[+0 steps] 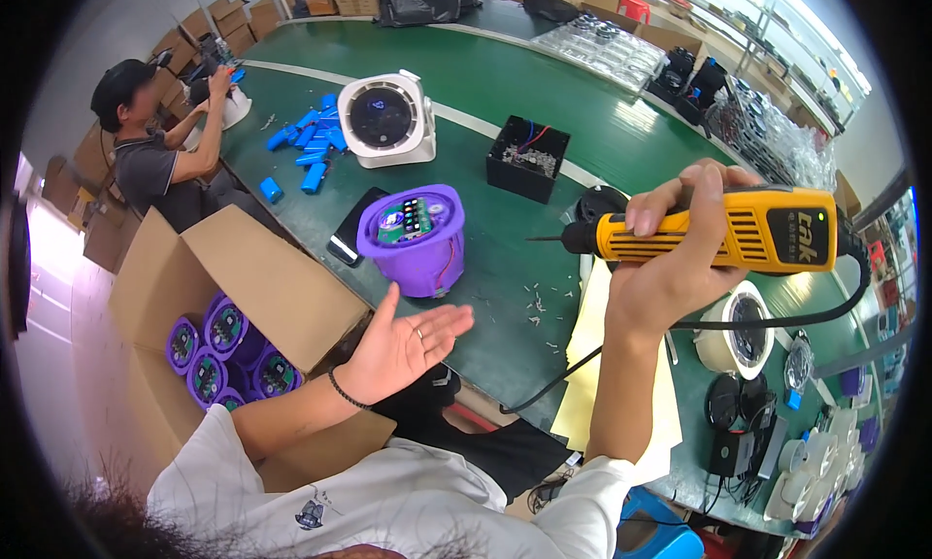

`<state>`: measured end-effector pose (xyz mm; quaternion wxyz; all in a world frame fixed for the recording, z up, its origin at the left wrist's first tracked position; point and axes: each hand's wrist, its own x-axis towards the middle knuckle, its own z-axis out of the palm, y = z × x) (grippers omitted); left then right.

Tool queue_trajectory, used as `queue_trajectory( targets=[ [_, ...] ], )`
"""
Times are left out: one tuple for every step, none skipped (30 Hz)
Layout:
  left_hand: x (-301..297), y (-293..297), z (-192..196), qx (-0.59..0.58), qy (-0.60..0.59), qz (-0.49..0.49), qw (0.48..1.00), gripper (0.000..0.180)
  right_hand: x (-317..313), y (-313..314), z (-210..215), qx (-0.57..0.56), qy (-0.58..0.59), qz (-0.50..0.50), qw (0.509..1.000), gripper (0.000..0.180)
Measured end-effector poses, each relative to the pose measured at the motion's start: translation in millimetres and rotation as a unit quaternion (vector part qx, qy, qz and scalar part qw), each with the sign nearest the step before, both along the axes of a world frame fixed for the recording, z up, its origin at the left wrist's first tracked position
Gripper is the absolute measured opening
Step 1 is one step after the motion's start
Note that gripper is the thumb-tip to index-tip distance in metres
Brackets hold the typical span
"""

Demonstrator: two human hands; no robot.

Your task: The person assembles small cooling fan units by inserting white fans into purple plastic housings and securing internal circuit board components with screws using an electric screwdriver.

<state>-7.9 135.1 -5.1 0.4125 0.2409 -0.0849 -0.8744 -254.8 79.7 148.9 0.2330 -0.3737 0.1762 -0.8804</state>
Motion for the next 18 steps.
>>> queue_trajectory(
  targets=[
    [3.9,7.7,5.7,-0.01,-0.057,-0.015,0.998,0.07,0.4,0.5,0.0,0.004,0.008,-0.004,1.0,0.033],
    [7.0,14.8,13.2,-0.011,-0.059,-0.01,0.998,0.07,0.3,1.2,0.4,0.003,0.006,0.001,1.0,0.033],
    [10.6,22.4,18.6,-0.039,-0.136,-0.047,0.989,0.064,-0.4,3.4,1.4,-0.002,0.012,-0.007,1.0,0.033],
    [15.8,30.8,23.5,-0.066,-0.213,-0.082,0.971,0.058,-1.0,4.5,1.2,-0.007,0.016,-0.013,1.0,0.034],
    [26.0,39.5,29.2,-0.092,-0.212,-0.067,0.971,0.039,-2.1,4.8,1.5,-0.001,0.019,-0.016,1.0,0.036],
    [39.9,40.9,32.2,-0.092,-0.211,-0.068,0.971,0.039,-1.9,5.6,4.2,0.0,0.02,-0.016,1.0,0.036],
    [55.6,40.6,34.7,-0.228,-0.332,-0.015,0.915,0.035,0.0,5.9,5.6,-0.005,0.017,-0.011,1.0,0.036],
    [62.9,37.7,37.8,-0.355,-0.44,0.038,0.824,0.033,1.1,5.6,5.8,-0.009,0.015,-0.007,1.0,0.037],
    [60.3,25.0,56.2,-0.469,-0.573,0.144,0.656,0.034,1.5,5.9,6.0,-0.007,0.017,-0.007,1.0,0.037],
    [56.5,5.0,75.1,-0.55,-0.667,0.239,0.443,0.037,1.2,7.2,5.4,-0.004,0.017,-0.008,1.0,0.036],
    [56.0,-14.8,77.0,-0.55,-0.69,0.226,0.412,0.04,2.1,8.0,5.7,-0.004,0.014,-0.006,1.0,0.034],
    [56.9,-32.4,72.7,-0.55,-0.712,0.213,0.38,0.044,4.2,8.1,5.2,-0.006,0.015,-0.003,1.0,0.034],
    [56.9,-46.5,58.5,-0.55,-0.711,0.216,0.381,0.044,5.7,8.1,2.6,-0.006,0.017,0.003,1.0,0.033],
    [59.4,-59.9,41.5,-0.508,-0.661,0.164,0.528,0.04,8.9,5.9,1.0,-0.008,0.015,0.013,1.0,0.031],
    [56.7,-68.7,36.0,-0.454,-0.587,0.102,0.663,0.037,11.0,7.8,1.3,0.0,0.011,0.022,1.0,0.031],
    [56.6,-75.8,33.0,-0.455,-0.583,0.101,0.665,0.037,12.8,8.8,2.0,0.0,0.014,0.02,1.0,0.031],
    [56.1,-82.3,31.0,-0.431,-0.634,0.119,0.632,0.037,14.4,9.3,2.9,0.005,0.013,0.015,1.0,0.031],
    [52.0,-90.4,28.6,-0.406,-0.679,0.135,0.597,0.039,12.5,10.5,3.0,0.011,0.013,0.006,1.0,0.031]
  ],
)
